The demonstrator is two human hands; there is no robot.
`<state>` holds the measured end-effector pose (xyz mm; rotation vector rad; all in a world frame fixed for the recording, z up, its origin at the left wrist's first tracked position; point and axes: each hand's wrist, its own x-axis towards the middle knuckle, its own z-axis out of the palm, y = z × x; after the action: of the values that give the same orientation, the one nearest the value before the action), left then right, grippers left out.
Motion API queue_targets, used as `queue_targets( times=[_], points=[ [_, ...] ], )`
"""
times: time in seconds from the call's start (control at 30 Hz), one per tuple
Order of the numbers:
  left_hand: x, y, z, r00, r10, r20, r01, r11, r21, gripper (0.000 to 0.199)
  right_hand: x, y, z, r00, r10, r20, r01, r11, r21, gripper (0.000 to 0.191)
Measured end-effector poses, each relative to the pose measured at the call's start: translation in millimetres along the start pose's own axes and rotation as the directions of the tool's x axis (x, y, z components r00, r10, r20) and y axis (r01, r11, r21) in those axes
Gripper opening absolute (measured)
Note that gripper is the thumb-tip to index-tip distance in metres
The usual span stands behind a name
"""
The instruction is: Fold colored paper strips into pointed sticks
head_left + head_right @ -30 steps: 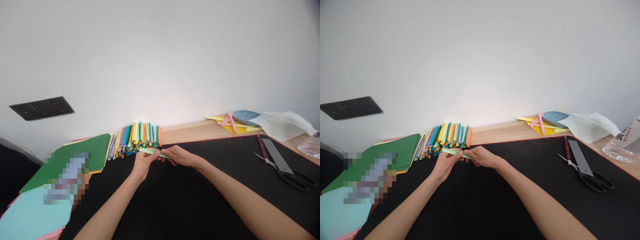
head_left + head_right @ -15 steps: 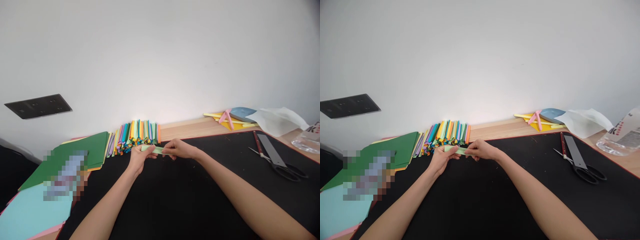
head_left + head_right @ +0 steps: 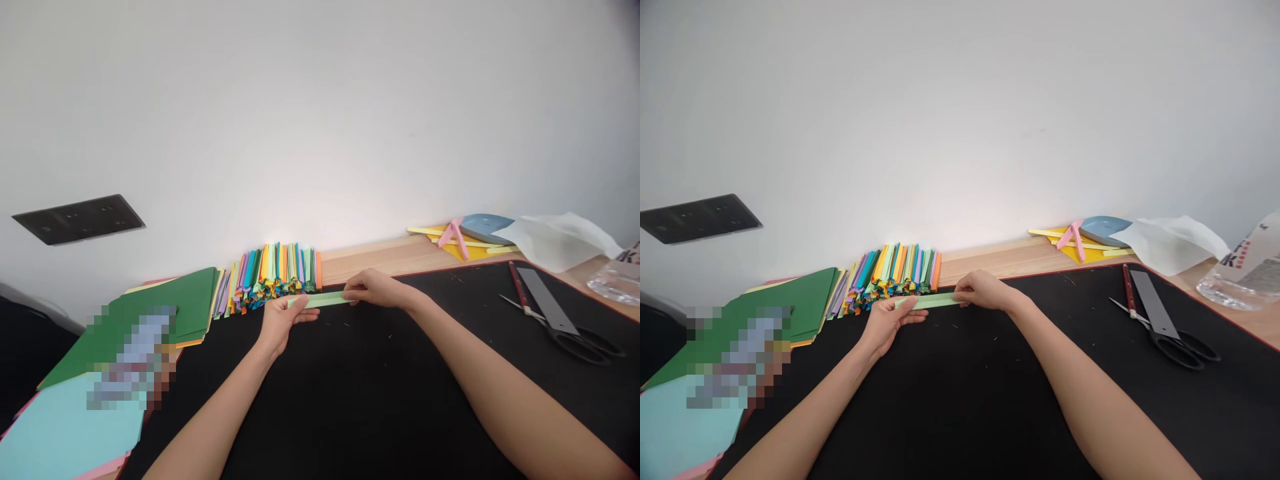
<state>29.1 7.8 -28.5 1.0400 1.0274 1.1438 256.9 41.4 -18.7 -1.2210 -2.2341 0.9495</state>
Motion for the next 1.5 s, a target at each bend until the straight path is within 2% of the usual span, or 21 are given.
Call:
queue_targets(
  times=[0.07,0.2,0.33,0.4,0.53,0.63,0.73,0.8,0.93,1.03,1.27,1.5],
  points=[
    [-2.7,-3.6,4.5,1.000,-0.004,0.014,0.003,0.999,0.036,0.031,1.2,-6.5,6.2,0.996,-0.082,-0.020,0.079,0.988,-0.133,0.022],
    [-9.2,-8.2,11.4,0.998,0.006,0.063,-0.011,0.996,0.090,0.028,3.4,-25.2,23.0,0.977,-0.209,-0.045,0.202,0.972,-0.119,0.024],
    [-11.0,-7.1,11.4,0.998,0.025,0.065,-0.030,0.996,0.085,0.026,1.2,-31.0,22.7,0.975,-0.214,-0.057,0.208,0.973,-0.103,0.023],
    [-9.9,-3.6,9.3,0.998,0.030,0.047,-0.033,0.997,0.064,0.025,-2.2,-25.6,12.9,0.976,-0.206,-0.072,0.198,0.975,-0.098,0.023],
    [-7.8,4.4,4.5,0.999,0.050,-0.005,-0.050,0.998,0.038,0.024,-9.5,-8.0,-9.8,0.985,-0.110,-0.134,0.099,0.991,-0.087,0.023],
    [-8.9,6.6,4.7,0.998,0.056,-0.003,-0.055,0.997,0.057,0.025,-9.9,-3.3,-12.8,0.986,-0.080,-0.147,0.074,0.996,-0.044,0.022],
    [-12.2,3.5,8.9,0.999,0.046,0.028,-0.048,0.994,0.097,0.024,-5.7,-12.6,0.8,0.985,-0.139,-0.105,0.139,0.990,-0.004,0.023],
    [-14.4,-0.3,12.0,0.998,0.048,0.040,-0.053,0.991,0.125,0.024,-2.8,-22.8,13.8,0.980,-0.184,-0.080,0.181,0.983,-0.036,0.024],
    [-16.9,-6.3,14.7,0.998,0.051,0.032,-0.056,0.985,0.166,0.024,-0.2,-36.1,32.2,0.984,-0.167,-0.068,0.160,0.981,-0.108,0.029],
    [-16.9,-7.6,14.4,0.998,0.060,0.037,-0.065,0.985,0.161,0.023,0.3,-35.9,35.2,0.991,-0.126,-0.047,0.120,0.986,-0.117,0.021],
    [-13.1,-9.3,13.9,0.997,0.073,0.014,-0.074,0.982,0.176,0.020,-2.3,-33.1,21.3,0.992,-0.075,0.101,0.079,0.996,-0.040,0.019],
    [-5.3,2.4,-0.7,0.985,0.094,-0.144,-0.078,0.990,0.118,0.026,-10.3,-8.0,-10.4,0.997,-0.049,0.059,0.049,0.999,-0.002,0.024]
  ],
)
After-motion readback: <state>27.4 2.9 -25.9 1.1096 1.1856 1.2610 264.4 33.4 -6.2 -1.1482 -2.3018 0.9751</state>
